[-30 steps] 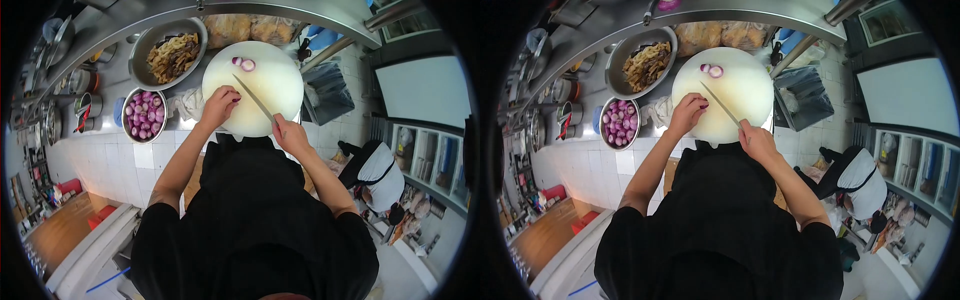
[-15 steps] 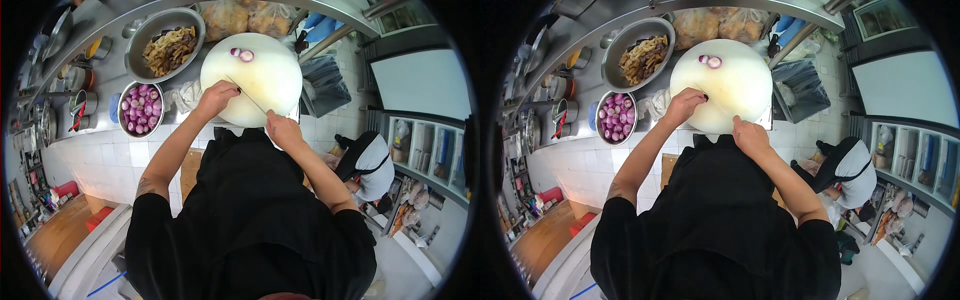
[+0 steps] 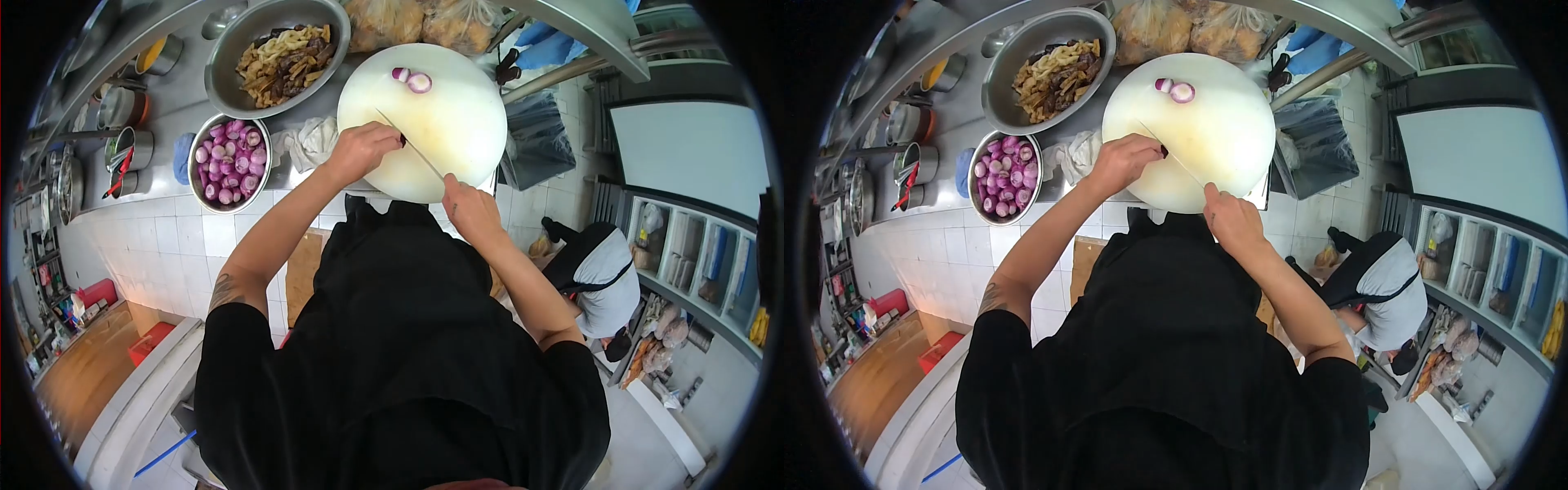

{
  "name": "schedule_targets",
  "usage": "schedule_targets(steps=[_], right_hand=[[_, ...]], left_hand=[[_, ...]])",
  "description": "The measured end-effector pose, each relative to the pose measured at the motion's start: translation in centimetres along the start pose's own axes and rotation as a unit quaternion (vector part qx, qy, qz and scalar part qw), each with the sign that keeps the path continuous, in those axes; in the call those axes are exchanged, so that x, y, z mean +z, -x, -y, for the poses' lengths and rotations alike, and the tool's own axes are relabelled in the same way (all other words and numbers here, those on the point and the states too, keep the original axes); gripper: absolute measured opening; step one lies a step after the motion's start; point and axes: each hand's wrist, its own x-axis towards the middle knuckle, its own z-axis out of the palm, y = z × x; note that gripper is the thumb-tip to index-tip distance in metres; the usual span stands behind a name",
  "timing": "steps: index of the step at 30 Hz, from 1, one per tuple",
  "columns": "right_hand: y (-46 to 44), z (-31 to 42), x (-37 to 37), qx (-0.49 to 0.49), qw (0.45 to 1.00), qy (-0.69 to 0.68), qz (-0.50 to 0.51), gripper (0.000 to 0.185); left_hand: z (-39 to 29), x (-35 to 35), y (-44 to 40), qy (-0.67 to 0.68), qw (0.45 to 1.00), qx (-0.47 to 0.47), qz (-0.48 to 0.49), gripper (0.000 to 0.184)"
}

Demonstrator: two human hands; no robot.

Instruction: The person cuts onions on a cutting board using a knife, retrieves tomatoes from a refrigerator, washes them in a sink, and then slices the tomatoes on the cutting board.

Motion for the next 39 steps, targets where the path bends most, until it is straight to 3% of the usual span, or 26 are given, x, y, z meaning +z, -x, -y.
schedule_targets(steps=[39], right_hand=[[-0.6, 1.1, -1.6, 0.033, 0.999, -0.018, 0.034, 0.014]], left_hand=[[0.1, -0.1, 0.5, 0.043, 0.999, 0.010, -0.003, 0.016]])
